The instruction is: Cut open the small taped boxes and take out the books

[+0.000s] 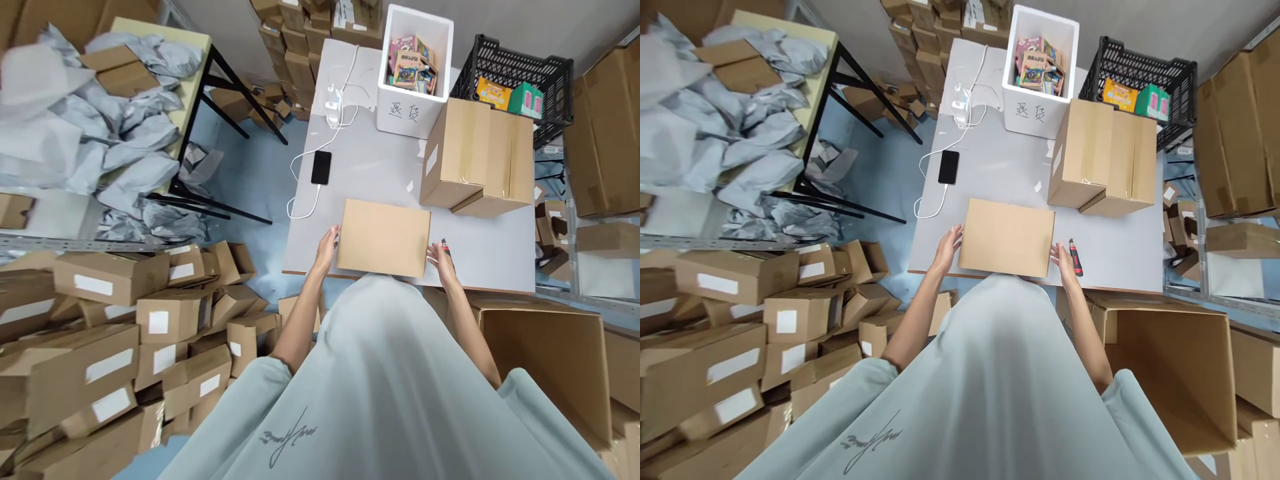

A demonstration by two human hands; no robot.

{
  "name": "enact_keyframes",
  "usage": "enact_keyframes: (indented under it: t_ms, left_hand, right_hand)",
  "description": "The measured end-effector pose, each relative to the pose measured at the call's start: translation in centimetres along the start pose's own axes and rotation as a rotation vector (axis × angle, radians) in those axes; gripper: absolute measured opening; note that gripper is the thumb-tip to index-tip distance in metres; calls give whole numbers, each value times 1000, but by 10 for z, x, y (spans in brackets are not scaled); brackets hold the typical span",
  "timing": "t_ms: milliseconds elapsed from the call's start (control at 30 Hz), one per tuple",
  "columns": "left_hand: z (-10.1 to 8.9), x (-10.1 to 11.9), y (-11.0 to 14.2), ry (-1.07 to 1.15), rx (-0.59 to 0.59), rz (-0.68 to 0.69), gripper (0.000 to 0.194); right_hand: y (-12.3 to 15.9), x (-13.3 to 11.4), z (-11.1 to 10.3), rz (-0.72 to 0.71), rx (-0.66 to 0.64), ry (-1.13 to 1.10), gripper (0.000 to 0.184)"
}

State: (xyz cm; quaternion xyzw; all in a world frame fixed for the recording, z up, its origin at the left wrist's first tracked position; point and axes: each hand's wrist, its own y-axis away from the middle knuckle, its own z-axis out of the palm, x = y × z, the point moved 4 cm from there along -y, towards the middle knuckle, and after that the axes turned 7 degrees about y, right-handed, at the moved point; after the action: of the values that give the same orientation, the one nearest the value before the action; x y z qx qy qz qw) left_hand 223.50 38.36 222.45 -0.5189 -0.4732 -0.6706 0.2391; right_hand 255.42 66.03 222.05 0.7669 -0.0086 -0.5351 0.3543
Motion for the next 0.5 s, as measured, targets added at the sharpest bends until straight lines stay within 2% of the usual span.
enact_keyframes:
  t_ms: [167, 300, 400, 500]
  left_hand:
    - [-23, -37, 20, -9, 75, -112, 80]
    - [-29, -66, 47, -4, 69, -209, 80]
    - [-26, -75, 60, 8, 26, -218, 74]
    - [-25, -70, 61, 7, 2, -192, 75]
  right_hand:
    - [13, 35, -12, 80, 40, 30, 77]
    - [33, 63, 0, 130, 7, 29, 69]
    - [44, 71, 16, 136, 16, 22, 67]
    - [50, 64, 25, 104, 64, 12, 72]
